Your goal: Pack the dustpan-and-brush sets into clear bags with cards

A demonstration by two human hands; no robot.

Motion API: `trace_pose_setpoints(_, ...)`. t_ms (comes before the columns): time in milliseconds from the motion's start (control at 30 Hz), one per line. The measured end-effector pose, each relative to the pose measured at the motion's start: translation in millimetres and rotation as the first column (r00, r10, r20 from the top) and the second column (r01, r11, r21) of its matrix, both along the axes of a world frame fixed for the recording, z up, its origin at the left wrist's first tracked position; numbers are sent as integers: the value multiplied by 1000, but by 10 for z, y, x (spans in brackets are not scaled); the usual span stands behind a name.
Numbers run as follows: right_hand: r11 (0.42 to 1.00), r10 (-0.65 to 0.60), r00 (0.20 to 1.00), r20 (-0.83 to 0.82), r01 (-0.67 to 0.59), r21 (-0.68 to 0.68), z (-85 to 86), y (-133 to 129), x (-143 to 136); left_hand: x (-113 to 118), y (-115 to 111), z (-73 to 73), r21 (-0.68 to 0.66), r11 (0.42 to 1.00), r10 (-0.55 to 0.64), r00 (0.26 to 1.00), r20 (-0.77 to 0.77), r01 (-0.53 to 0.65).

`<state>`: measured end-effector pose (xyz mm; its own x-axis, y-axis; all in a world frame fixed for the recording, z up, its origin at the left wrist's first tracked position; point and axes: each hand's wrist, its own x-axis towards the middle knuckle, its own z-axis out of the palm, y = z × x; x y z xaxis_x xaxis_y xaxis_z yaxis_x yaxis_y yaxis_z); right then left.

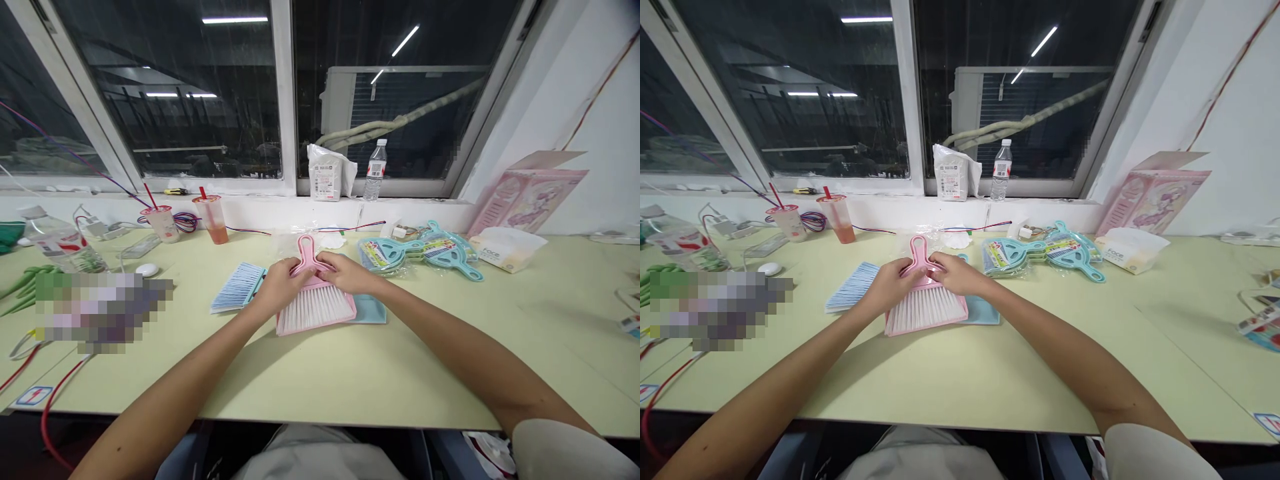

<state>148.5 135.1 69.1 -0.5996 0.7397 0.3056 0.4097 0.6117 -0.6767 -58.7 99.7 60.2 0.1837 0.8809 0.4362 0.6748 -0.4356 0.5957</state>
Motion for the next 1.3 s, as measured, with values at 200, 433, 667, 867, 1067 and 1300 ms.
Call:
trace_pose_setpoints(200,1000,-6,999,-37,7,7,-3,75,21,-32,71,14,-103,967,-200,943,268,234)
trace_pose_setpoints(433,998,-39,994,-99,35,-43,-22,31,-38,13,58,-54,-64,986,-133,959,251,153)
trace_pose_setpoints(667,988,-147,978,-150,153,24,-95,-1,-113,22,58,-69,-64,993,-80,975,208,95)
trace_pose_setpoints(867,987,-162,970,-181,163,-12,-101,1,-115,25,45,-49,-71,992,-85,969,230,104)
trace_pose_setpoints(1067,986,-117,957,-267,80,-146,-89,-24,-124,18,64,-81,-95,987,-95,948,304,129)
trace_pose_setpoints(1300,982,-166,956,-241,137,-133,42,70,16,-11,128,-85,-72,990,-86,914,395,124)
